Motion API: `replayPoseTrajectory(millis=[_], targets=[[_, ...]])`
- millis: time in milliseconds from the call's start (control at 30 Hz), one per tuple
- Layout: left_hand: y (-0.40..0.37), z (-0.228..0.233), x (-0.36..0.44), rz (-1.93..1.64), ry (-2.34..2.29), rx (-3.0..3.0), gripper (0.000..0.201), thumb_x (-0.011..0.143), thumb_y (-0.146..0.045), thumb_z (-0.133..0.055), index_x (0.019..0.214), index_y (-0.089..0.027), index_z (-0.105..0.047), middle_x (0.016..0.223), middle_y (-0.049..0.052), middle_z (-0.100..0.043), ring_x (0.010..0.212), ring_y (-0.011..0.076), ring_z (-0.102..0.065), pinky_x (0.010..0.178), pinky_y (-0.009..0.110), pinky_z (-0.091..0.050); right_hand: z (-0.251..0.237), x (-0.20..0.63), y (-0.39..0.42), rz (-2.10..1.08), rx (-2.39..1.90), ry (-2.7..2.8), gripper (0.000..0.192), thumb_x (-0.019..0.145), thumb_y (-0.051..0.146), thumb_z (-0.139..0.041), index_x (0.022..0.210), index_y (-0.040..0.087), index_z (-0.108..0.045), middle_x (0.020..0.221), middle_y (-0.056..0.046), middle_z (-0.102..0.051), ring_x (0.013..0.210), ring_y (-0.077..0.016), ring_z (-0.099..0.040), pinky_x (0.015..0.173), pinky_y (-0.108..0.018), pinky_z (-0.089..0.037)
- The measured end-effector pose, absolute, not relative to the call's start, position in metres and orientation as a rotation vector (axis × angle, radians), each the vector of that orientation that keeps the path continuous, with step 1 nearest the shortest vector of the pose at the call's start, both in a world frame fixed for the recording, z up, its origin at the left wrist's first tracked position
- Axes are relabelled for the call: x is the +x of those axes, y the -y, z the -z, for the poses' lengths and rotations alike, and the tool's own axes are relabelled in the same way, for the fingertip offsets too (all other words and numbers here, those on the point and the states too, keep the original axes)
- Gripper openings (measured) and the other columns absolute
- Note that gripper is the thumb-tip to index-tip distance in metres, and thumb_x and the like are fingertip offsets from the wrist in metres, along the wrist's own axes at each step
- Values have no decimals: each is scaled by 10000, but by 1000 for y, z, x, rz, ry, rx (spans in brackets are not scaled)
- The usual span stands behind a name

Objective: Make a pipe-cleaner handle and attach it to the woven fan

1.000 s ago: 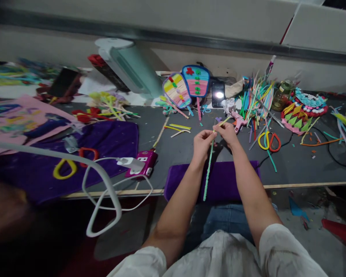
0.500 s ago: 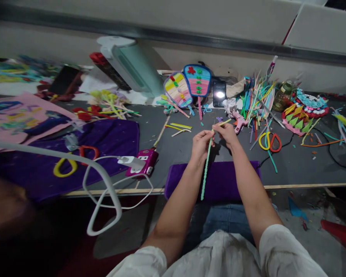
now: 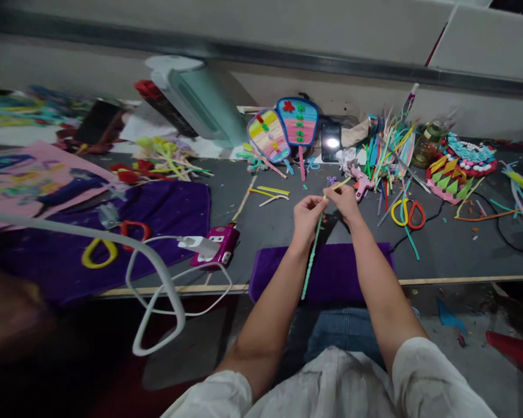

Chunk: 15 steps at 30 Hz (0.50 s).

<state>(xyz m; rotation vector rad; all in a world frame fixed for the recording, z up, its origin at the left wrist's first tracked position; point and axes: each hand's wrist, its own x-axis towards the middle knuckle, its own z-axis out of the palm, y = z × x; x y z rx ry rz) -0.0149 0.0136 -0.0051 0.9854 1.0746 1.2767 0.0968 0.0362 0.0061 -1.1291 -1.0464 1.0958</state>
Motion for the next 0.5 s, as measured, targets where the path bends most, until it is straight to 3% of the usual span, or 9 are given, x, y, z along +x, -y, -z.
replayPoseTrajectory(millis=[167, 333, 500], targets=[[-13, 10, -15, -1438, -1258, 1327, 222, 731, -298, -675, 596, -160, -565, 517, -52, -478, 458, 57, -408, 451, 185, -314, -6, 95, -36, -1067, -1160, 1096, 305, 619, 420, -740, 615, 167, -569, 551, 51, -481, 525, -73, -376, 516, -235, -288], [-15, 6, -17, -1318, -1057, 1006, 232, 692, -343, -718, 656, -161, -579, 502, -58, -489, 374, 57, -396, 390, 195, -317, -11, 97, -34, -1270, -1165, 982, 354, 579, 441, -782, 644, 186, -545, 470, 94, -359, 439, -52, -243, 439, -238, -160], [-19, -2, -22, -1050, -688, 620, 229, 666, -257, -765, 703, -146, -568, 510, -58, -480, 358, 26, -358, 353, 155, -287, -17, 97, -28, -1445, -985, 915, 382, 565, 416, -797, 660, 197, -498, 507, 99, -346, 445, -44, -239, 434, -223, -140]])
